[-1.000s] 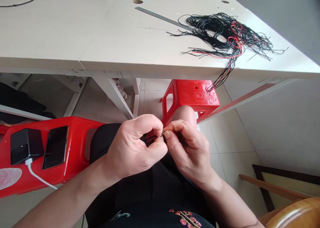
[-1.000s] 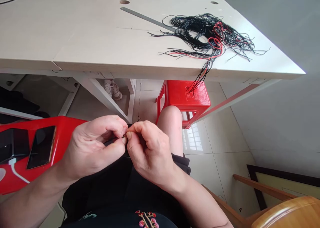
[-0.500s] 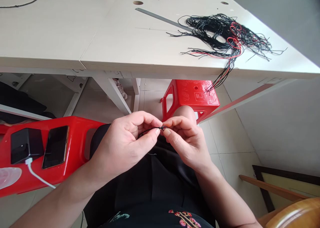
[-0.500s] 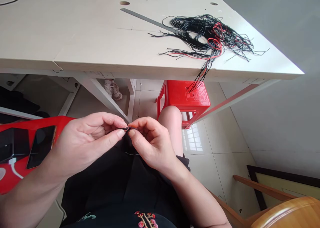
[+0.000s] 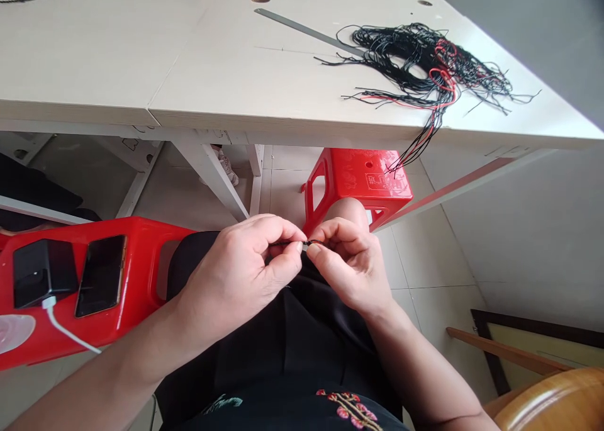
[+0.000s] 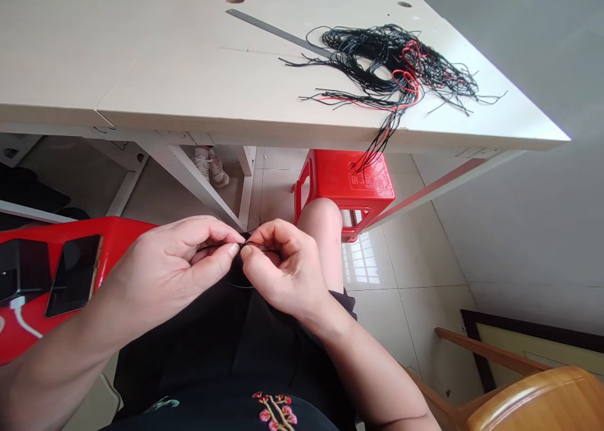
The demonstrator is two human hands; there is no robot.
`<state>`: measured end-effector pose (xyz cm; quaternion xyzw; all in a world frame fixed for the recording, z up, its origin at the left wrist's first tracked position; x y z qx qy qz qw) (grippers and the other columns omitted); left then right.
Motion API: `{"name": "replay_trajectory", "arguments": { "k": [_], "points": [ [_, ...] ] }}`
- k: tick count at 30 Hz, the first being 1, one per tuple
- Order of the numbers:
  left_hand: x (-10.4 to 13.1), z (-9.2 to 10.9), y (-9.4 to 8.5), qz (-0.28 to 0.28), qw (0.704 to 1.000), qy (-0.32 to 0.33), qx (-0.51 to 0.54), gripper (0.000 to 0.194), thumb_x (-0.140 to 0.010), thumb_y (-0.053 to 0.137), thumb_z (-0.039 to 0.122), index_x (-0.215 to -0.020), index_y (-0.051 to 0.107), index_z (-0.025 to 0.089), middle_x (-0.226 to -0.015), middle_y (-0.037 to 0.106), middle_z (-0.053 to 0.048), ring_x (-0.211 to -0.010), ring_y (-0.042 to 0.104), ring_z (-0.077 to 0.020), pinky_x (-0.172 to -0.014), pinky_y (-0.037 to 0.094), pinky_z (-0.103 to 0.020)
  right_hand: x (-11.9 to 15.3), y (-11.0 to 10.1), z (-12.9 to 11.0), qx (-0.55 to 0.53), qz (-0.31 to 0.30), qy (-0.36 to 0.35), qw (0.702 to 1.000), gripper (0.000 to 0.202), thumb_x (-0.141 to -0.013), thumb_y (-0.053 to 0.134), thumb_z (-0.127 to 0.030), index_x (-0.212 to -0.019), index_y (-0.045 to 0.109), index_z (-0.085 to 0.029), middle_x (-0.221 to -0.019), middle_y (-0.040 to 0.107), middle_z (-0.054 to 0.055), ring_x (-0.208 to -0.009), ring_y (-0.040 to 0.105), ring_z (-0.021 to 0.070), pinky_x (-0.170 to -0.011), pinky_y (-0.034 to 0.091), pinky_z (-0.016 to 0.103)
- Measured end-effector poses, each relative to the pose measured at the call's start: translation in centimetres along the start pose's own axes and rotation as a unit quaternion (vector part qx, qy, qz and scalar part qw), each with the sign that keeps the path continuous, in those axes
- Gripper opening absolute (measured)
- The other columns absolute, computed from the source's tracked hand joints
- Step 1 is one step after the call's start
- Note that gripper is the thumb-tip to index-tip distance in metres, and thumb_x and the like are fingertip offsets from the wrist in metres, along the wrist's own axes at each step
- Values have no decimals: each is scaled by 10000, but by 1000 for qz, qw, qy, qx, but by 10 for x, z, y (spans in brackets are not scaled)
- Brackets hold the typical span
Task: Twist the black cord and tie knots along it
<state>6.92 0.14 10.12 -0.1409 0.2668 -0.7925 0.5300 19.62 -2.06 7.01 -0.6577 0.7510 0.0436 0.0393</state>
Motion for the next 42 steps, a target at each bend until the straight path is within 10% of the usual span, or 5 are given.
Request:
{"name": "replay_trajectory", "arguments": {
  "k": [11,21,42],
  "points": [
    [1,0,-2,-3,1000,7,8,125,-797,582,176,-709,666,206,-646,599,17,-535,513,-101,-502,443,-228,-2,-2,-6,-31,1,-4,999,84,-683,602,-149,-599,598,-159,-535,572,-27,-463,479,64,-395,399,159],
    [6,-8,-1,-17,997,-52,57,109,-787,597,233,-705,656,191,-537,453,59,-471,404,-72,-418,335,-181,2,7,3,-79,-15,54,995,30,-642,581,-144,-616,577,-159,-456,409,-86,-387,232,9,-337,223,142],
    [10,-13,3,-45,985,-128,104,150,-773,635,303,-730,683,167,-496,448,70,-443,372,-39,-400,310,-122,8,2,1,-85,-30,18,996,43,-713,646,-163,-671,640,-169,-433,467,-74,-382,368,43,-361,320,167]
  ]
}}
Point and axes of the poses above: each hand's wrist, its own x-axis away from the middle knuckle, its own y-axis out of the palm, z = x × y, the point moved 8 cm from there along -x, towards the middle knuckle
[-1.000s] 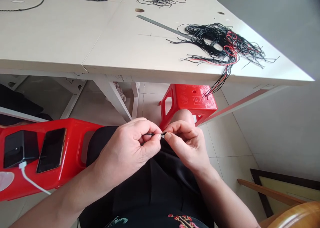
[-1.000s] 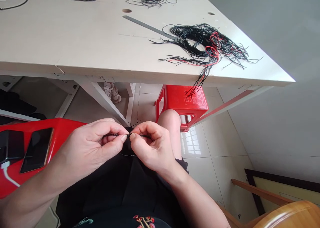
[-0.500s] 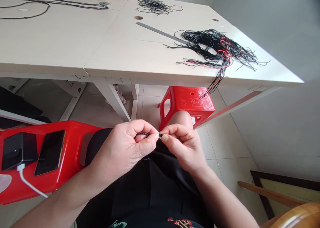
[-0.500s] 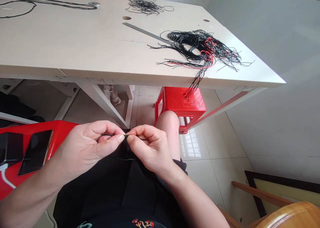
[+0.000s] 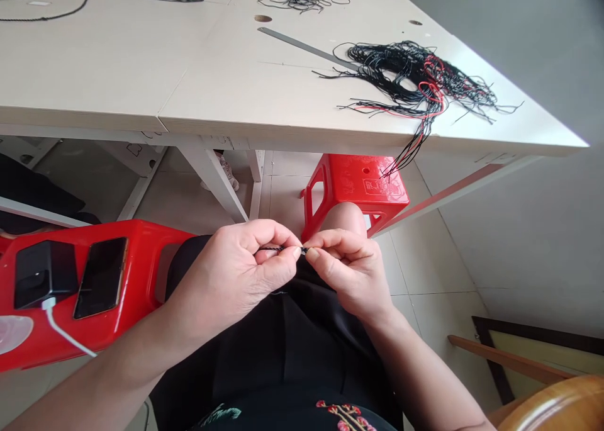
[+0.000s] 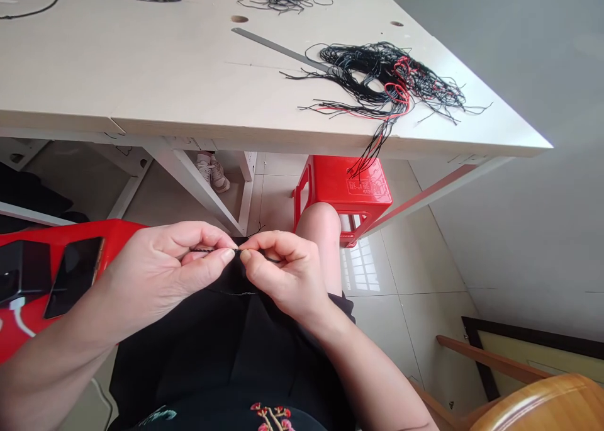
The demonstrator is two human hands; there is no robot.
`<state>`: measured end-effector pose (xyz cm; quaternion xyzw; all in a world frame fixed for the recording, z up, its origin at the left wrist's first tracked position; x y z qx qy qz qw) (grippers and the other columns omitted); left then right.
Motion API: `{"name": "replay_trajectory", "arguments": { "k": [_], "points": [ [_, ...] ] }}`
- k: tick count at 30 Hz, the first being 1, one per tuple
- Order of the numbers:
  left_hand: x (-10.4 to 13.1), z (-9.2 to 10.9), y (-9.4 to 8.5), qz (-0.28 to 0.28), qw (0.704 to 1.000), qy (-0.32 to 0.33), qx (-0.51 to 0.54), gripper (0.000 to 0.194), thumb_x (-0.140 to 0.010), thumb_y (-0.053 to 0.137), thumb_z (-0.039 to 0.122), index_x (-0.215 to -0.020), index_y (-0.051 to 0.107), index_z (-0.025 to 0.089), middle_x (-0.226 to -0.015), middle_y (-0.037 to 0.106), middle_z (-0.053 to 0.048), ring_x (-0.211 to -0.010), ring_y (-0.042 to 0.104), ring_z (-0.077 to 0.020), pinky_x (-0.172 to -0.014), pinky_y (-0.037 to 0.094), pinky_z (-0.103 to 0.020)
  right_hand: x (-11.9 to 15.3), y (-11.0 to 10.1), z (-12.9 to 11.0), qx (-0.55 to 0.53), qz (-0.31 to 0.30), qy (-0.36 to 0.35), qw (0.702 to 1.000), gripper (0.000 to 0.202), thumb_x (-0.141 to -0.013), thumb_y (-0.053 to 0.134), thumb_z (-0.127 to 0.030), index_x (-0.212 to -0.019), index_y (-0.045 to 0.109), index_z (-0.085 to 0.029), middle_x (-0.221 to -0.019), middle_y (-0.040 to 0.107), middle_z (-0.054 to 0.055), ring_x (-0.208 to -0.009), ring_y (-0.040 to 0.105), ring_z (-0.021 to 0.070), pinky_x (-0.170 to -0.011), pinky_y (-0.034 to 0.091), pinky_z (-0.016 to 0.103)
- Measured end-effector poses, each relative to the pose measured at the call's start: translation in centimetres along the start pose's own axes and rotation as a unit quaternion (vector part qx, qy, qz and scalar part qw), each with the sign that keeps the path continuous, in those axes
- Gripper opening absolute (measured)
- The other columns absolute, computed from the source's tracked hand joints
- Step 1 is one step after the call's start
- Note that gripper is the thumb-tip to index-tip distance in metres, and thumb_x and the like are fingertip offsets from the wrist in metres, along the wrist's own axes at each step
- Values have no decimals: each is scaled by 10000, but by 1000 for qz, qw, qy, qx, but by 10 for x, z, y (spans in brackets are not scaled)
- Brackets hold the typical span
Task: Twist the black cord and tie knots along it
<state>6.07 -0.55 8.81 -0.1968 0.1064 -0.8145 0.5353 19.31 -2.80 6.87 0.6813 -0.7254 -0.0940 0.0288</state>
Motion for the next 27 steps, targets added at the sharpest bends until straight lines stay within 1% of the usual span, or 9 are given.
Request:
{"name": "replay_trajectory", "arguments": {
  "k": [3,6,9,11,13,15,18,22,27],
  "points": [
    [1,-1,-1,5,1000,-2,-1,146,-774,644,305,-736,686,170,-503,481,65,-440,394,-40,-399,322,-124,-1,-1,-4,20,-23,-19,999,58,-757,644,-176,-699,637,-172,-532,561,-36,-453,457,62,-408,374,176],
    [1,-1,-1,13,1000,16,-7,115,-792,638,286,-767,688,186,-533,504,63,-464,429,-44,-420,352,-123,-1,-3,-7,34,-22,-26,999,92,-791,612,-166,-700,609,-177,-555,539,-45,-470,439,52,-429,378,168],
    [1,0,2,6,999,50,14,89,-793,648,260,-856,687,210,-683,611,40,-594,550,-70,-533,459,-140,-2,-1,-8,40,-29,-23,999,109,-800,600,-157,-692,594,-173,-544,515,-57,-467,415,42,-427,368,154],
    [1,0,4,5,997,68,19,74,-794,644,231,-859,676,213,-758,650,29,-646,581,-81,-579,487,-157,-1,1,-8,48,-32,-24,998,105,-798,601,-156,-694,596,-170,-562,541,-48,-481,441,44,-434,385,151],
    [0,1,4,14,997,82,7,34,-799,628,203,-810,659,208,-734,640,32,-616,561,-78,-556,474,-164,-1,2,-7,59,-26,-26,998,100,-794,607,-158,-695,599,-169,-582,569,-37,-501,479,51,-441,406,151],
    [0,3,4,19,995,94,1,39,-793,612,176,-777,636,204,-698,615,37,-588,536,-78,-533,461,-174,-1,2,-7,70,-17,-31,997,94,-786,616,-163,-694,603,-170,-602,594,-27,-519,506,60,-446,419,155],
    [0,8,5,14,993,116,10,81,-757,596,121,-750,592,202,-673,578,44,-570,515,-79,-515,448,-186,-2,2,-8,84,-13,-37,996,88,-776,623,-174,-689,608,-174,-587,586,-34,-493,472,56,-425,395,158],
    [0,16,3,25,986,163,14,157,-693,556,55,-692,526,208,-629,520,59,-549,473,-72,-491,413,-185,-4,4,-10,106,-10,-33,994,88,-751,621,-167,-664,611,-174,-535,550,-51,-443,406,42,-385,344,151],
    [-1,22,3,37,982,183,-4,169,-655,527,58,-610,471,211,-575,464,59,-519,409,-75,-459,354,-210,-4,8,-11,91,-7,-27,995,107,-723,602,-140,-622,586,-170,-538,579,-46,-418,430,33,-368,334,137]
  ]
}}
Point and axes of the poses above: each hand's wrist, its own x-axis away from the middle knuckle, its own y-axis out of the palm, z = x × y, the point moved 8 cm from there along -x, towards the middle knuckle
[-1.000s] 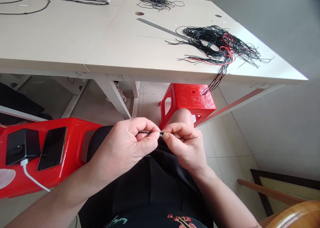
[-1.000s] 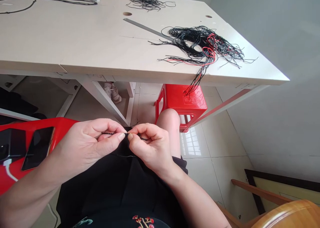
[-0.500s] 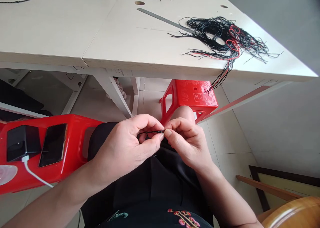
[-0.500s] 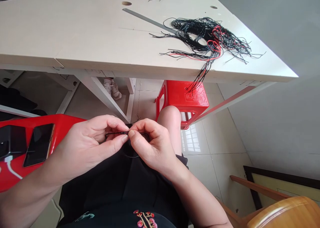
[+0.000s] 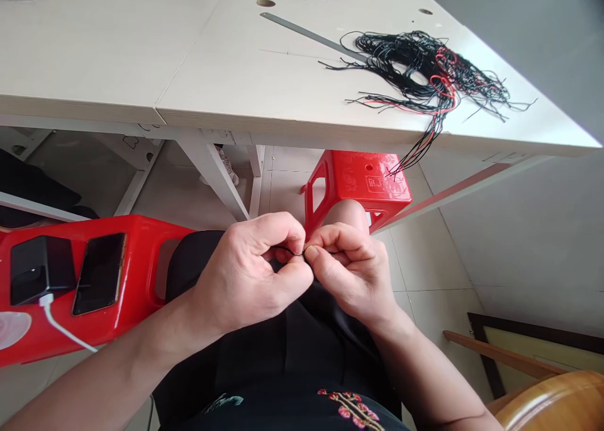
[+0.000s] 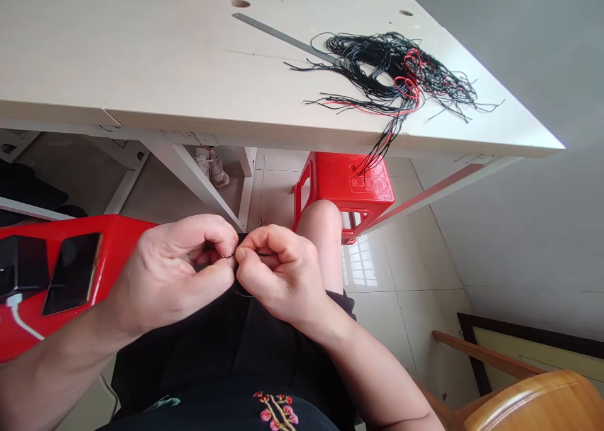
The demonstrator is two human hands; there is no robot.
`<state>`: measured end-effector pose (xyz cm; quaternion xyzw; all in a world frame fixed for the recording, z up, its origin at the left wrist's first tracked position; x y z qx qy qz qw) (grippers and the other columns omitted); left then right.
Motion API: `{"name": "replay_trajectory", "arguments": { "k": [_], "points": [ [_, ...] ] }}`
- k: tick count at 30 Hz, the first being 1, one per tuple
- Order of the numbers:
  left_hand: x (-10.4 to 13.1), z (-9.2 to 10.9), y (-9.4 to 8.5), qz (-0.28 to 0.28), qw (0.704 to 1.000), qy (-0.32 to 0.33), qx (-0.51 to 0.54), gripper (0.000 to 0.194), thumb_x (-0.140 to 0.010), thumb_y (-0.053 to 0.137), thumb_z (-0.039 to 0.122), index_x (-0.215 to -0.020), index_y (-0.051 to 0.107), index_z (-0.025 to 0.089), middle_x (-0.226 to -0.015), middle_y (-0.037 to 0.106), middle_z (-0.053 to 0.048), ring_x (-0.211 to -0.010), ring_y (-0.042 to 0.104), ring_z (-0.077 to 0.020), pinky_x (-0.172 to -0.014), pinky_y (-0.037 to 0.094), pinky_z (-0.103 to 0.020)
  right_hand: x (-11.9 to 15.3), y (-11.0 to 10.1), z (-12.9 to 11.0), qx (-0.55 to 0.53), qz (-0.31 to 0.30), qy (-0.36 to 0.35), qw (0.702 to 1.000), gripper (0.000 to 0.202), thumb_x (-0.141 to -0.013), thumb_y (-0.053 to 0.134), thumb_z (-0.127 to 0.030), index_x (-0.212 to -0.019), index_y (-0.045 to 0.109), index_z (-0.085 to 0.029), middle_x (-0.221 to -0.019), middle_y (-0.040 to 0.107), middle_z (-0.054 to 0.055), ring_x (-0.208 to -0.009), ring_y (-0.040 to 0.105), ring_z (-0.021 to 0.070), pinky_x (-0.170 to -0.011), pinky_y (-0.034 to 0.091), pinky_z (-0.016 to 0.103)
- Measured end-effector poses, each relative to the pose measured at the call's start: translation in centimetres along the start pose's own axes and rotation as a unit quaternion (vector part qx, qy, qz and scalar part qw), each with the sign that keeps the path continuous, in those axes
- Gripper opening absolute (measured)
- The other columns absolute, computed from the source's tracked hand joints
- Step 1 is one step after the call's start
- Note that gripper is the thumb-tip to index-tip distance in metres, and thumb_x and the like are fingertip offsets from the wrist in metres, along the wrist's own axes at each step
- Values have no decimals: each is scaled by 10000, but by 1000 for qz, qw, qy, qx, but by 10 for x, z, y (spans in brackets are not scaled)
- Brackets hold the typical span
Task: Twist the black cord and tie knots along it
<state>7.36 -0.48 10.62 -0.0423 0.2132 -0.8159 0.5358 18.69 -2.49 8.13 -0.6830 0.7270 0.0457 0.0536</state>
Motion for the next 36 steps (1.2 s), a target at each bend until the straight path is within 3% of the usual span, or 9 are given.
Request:
{"name": "replay_trajectory", "arguments": {
  "k": [5,7,9,14,20,36],
  "points": [
    [1,-13,1,-34,995,-88,40,156,-679,570,100,-618,480,211,-587,456,57,-526,411,-79,-465,370,-207,2,-11,14,-46,28,23,998,105,-750,622,-184,-651,588,-186,-526,532,-46,-424,412,54,-373,324,175],
    [2,-22,2,-51,987,-138,67,115,-718,615,150,-671,529,210,-615,502,55,-548,467,-80,-486,413,-191,2,-18,23,-66,41,41,996,107,-798,631,-235,-703,601,-194,-533,500,-50,-423,387,58,-374,310,187],
    [3,-27,2,-59,982,-158,80,45,-762,637,196,-748,595,205,-671,587,43,-604,546,-85,-542,466,-173,2,-18,30,-84,18,64,994,107,-838,622,-262,-756,609,-195,-537,485,-57,-421,385,56,-378,318,184],
    [3,-27,1,-57,985,-151,55,96,-846,617,267,-803,661,194,-721,670,28,-649,613,-88,-592,496,-151,3,-9,28,-131,-25,92,987,32,-830,606,-209,-848,607,-182,-620,602,-33,-460,486,54,-392,363,157],
    [5,-26,-2,-65,986,-150,21,144,-873,606,318,-826,681,204,-765,685,26,-695,624,-100,-610,494,-158,-1,-4,17,-131,-24,72,988,35,-747,638,-165,-735,606,-167,-592,605,-25,-488,491,51,-439,394,164],
    [2,-18,-3,-16,992,-104,-68,122,-795,604,233,-716,689,194,-658,548,23,-547,445,-82,-484,365,-203,-2,-4,28,-84,-16,121,989,54,-660,620,-212,-659,582,-174,-556,560,-22,-510,466,81,-452,382,194]
  ]
}}
Point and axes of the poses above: each hand's wrist, its own x-axis away from the middle knuckle, its own y-axis out of the palm, z = x × y, the point moved 8 cm from there along -x, towards the middle knuckle
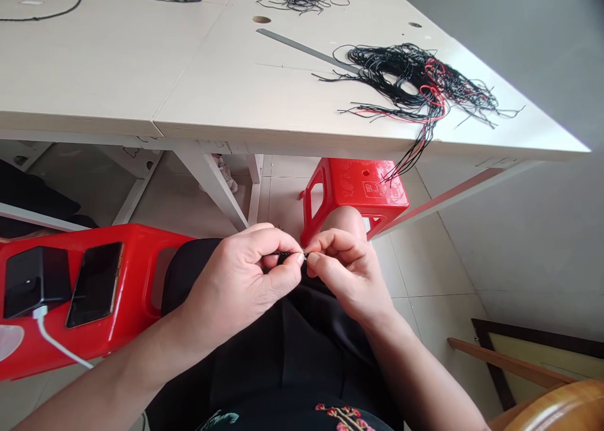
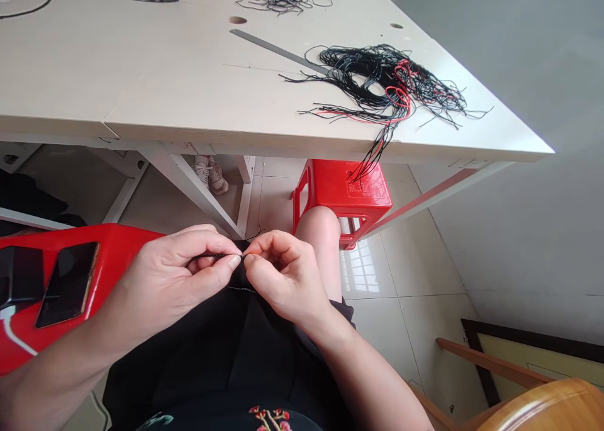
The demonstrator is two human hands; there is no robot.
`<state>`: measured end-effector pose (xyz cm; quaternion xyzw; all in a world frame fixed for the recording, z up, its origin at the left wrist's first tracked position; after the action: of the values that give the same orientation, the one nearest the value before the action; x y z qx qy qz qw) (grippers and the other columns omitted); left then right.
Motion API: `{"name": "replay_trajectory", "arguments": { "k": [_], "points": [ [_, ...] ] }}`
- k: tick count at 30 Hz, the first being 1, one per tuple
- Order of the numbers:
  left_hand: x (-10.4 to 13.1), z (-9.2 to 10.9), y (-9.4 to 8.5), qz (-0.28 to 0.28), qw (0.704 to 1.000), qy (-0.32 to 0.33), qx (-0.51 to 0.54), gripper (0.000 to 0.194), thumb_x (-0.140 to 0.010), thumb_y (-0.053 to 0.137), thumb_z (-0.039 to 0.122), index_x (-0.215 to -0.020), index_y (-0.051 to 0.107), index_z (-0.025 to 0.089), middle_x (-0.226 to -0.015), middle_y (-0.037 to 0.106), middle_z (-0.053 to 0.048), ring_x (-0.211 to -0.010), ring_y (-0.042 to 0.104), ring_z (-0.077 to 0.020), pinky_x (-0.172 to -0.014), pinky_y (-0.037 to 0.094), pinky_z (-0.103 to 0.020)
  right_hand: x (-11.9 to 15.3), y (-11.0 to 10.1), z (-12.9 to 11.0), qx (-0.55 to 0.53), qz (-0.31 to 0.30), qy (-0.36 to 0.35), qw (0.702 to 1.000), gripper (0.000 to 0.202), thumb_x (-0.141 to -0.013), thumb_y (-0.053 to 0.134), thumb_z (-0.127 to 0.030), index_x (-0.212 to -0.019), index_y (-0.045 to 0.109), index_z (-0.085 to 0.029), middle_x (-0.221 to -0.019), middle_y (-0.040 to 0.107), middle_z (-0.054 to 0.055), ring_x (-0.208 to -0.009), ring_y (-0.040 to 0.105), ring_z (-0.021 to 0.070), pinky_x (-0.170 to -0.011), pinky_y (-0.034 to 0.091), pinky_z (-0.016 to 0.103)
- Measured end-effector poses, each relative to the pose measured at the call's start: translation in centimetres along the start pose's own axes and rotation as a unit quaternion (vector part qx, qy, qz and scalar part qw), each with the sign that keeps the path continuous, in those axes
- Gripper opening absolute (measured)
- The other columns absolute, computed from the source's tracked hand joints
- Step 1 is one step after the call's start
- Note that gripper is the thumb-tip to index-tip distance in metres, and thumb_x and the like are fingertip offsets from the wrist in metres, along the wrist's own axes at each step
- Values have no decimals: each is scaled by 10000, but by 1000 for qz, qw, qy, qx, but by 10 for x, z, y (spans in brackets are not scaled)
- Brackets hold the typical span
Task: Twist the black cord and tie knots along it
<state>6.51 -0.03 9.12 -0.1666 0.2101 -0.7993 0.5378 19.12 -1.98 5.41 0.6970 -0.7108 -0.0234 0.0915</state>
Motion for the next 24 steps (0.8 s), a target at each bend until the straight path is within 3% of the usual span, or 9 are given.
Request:
{"name": "replay_trajectory", "arguments": {
  "k": [7,12,24],
  "points": [
    [1,-19,6,-36,991,-79,99,189,-834,593,330,-715,650,195,-617,526,32,-576,451,-103,-504,377,-200,4,2,-5,59,-1,-74,996,43,-729,557,-144,-734,582,-178,-566,498,-56,-496,399,57,-455,355,174],
    [-1,-31,9,-49,981,-109,152,208,-825,628,373,-747,669,184,-626,528,19,-592,459,-110,-519,383,-209,3,4,-1,42,10,-43,998,41,-721,601,-208,-702,573,-185,-490,412,-81,-414,280,41,-371,263,171],
    [1,-28,9,-90,982,-124,109,247,-869,575,383,-729,655,197,-605,479,37,-565,411,-98,-507,353,-212,2,4,-8,49,-19,-44,998,57,-729,604,-208,-697,571,-174,-501,415,-73,-424,290,39,-369,260,163]
  ]
}}
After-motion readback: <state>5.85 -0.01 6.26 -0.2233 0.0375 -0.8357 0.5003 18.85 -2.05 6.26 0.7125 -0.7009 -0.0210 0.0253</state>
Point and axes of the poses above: each hand's wrist, its own x-axis away from the middle knuckle, its own y-axis out of the palm, z = x × y, the point moved 8 cm from there along -x, towards the middle knuckle
